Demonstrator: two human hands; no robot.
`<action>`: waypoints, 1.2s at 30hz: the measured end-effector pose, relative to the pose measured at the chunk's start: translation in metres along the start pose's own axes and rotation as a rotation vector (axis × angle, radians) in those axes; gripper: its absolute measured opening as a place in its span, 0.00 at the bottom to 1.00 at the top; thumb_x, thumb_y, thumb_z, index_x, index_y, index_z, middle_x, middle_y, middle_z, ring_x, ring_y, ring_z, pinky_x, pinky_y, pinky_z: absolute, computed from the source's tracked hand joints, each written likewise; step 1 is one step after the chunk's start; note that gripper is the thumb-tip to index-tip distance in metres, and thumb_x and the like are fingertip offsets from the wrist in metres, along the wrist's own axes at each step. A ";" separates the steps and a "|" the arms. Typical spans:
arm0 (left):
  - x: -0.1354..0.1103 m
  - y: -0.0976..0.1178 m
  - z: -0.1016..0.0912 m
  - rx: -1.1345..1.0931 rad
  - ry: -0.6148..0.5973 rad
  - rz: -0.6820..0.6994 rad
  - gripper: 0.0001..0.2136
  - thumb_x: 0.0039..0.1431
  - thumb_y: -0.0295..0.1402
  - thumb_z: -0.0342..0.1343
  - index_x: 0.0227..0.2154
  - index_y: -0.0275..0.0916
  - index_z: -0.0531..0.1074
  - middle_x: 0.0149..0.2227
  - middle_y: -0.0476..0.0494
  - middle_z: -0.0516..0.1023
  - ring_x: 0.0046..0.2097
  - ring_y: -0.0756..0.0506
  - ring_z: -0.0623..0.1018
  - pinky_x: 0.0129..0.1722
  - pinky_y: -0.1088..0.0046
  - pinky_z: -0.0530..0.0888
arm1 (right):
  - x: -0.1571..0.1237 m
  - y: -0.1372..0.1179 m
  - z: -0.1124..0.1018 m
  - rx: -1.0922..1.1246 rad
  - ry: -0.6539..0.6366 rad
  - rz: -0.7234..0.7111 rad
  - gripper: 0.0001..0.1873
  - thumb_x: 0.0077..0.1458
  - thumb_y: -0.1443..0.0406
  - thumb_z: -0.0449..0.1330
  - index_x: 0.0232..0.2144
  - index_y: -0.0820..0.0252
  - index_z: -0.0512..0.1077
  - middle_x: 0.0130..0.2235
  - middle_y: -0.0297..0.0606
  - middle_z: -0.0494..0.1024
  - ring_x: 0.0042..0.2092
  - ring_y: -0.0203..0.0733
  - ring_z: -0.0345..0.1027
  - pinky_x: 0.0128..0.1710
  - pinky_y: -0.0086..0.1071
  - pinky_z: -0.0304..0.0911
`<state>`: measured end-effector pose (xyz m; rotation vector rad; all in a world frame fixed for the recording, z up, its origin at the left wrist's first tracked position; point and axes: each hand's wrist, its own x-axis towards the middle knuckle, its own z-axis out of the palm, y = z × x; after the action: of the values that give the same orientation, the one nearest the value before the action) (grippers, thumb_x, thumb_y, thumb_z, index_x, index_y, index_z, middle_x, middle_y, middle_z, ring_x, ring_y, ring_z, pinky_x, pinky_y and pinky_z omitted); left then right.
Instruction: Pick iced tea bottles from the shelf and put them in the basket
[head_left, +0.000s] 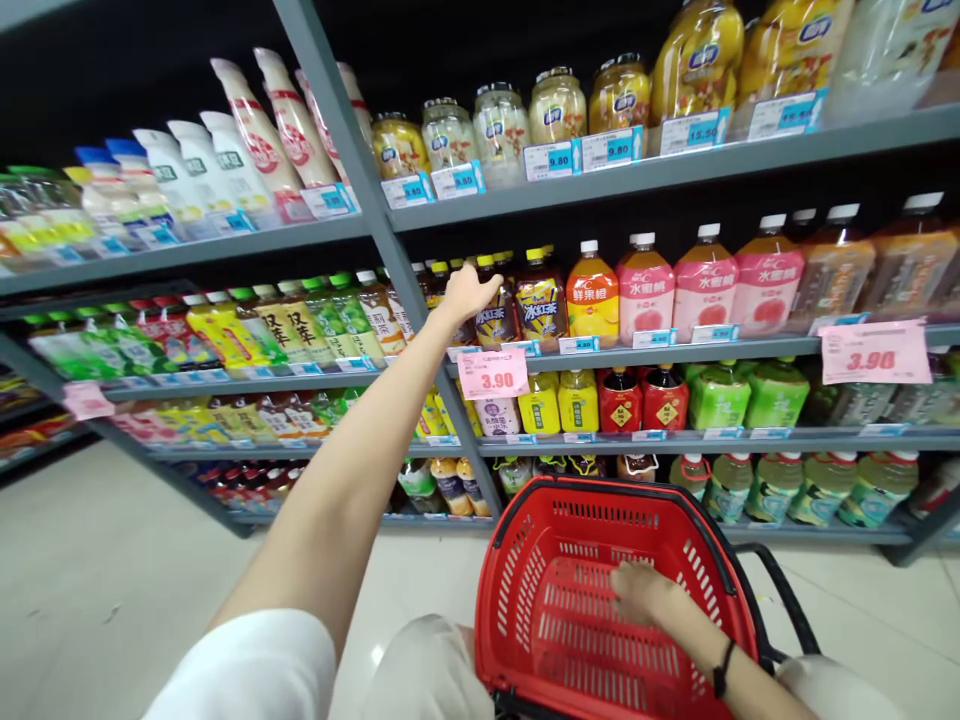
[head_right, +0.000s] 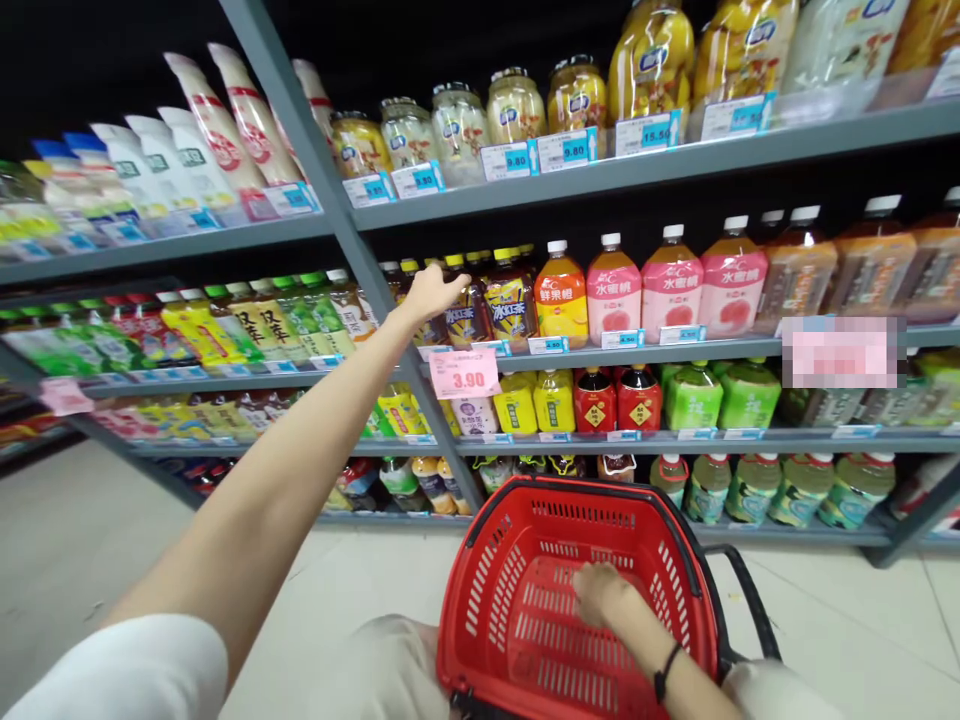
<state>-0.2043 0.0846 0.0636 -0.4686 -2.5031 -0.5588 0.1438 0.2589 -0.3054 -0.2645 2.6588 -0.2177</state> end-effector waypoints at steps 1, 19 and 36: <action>0.007 0.003 0.003 -0.011 -0.011 -0.033 0.29 0.68 0.48 0.55 0.57 0.23 0.73 0.54 0.15 0.80 0.59 0.24 0.80 0.60 0.51 0.75 | 0.000 0.001 -0.002 -0.004 -0.028 0.016 0.12 0.58 0.74 0.63 0.42 0.69 0.85 0.44 0.63 0.87 0.49 0.66 0.85 0.46 0.47 0.80; -0.023 0.015 -0.010 -0.271 0.581 -0.064 0.19 0.83 0.45 0.48 0.47 0.29 0.70 0.44 0.48 0.79 0.43 0.54 0.70 0.52 0.74 0.67 | -0.019 -0.001 -0.021 0.152 -0.074 0.070 0.10 0.63 0.75 0.61 0.43 0.69 0.82 0.49 0.63 0.85 0.54 0.63 0.82 0.54 0.52 0.75; -0.361 0.045 0.104 -1.259 -0.481 -0.275 0.26 0.61 0.62 0.65 0.36 0.41 0.84 0.39 0.40 0.87 0.39 0.40 0.86 0.41 0.63 0.83 | -0.024 -0.005 -0.004 1.997 -0.144 0.078 0.46 0.56 0.26 0.56 0.48 0.60 0.80 0.49 0.51 0.87 0.50 0.55 0.83 0.60 0.49 0.72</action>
<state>0.0611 0.0962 -0.2063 -0.7394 -2.3169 -2.3753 0.1634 0.2601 -0.2910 0.4506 1.1967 -2.2701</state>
